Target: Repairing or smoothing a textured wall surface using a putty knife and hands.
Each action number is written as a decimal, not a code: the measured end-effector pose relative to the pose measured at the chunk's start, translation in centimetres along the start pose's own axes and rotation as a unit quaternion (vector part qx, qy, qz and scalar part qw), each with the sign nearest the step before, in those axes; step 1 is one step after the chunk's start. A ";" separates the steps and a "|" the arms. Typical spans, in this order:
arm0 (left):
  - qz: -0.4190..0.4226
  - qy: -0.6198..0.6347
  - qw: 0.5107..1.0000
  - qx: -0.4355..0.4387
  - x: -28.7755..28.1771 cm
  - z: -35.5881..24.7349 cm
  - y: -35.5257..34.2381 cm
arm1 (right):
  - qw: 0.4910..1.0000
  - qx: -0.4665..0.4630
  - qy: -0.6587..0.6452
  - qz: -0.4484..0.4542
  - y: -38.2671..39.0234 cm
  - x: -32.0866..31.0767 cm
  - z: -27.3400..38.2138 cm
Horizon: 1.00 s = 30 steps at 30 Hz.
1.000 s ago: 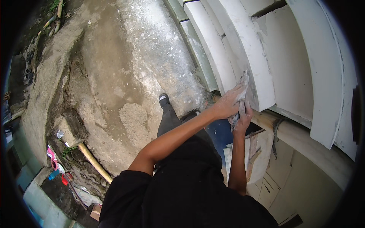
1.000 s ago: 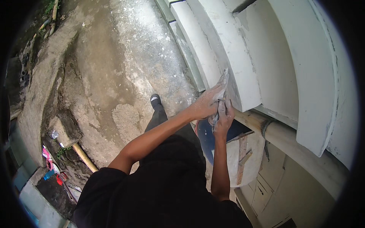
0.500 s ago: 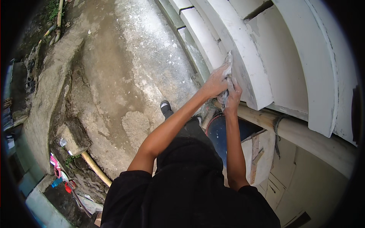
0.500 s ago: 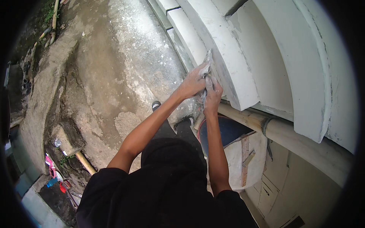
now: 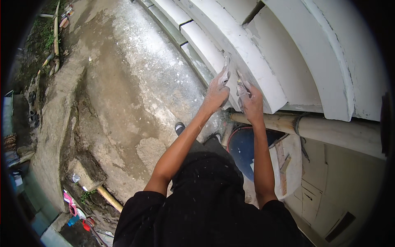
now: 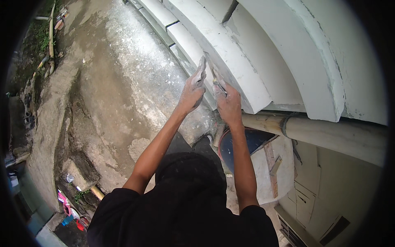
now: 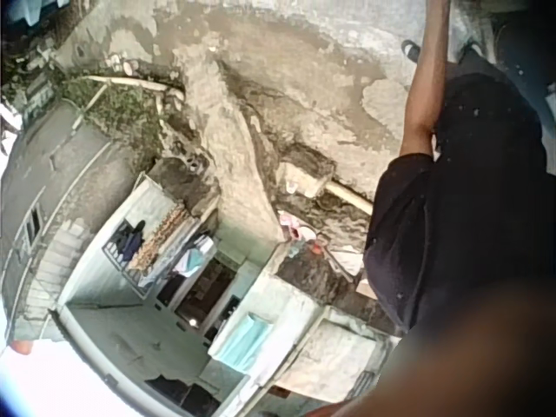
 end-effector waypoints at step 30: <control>0.041 -0.492 0.830 0.260 9.3 -9.8 -2.9 | 0.964 -0.077 0.242 0.076 -4.1 -6.6 6.0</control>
Point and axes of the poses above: each hand's wrist, its own y-axis away from the middle knuckle, its own x-axis out of the palm, z = x × y, the point moved 10 cm from there along -y, towards the middle knuckle
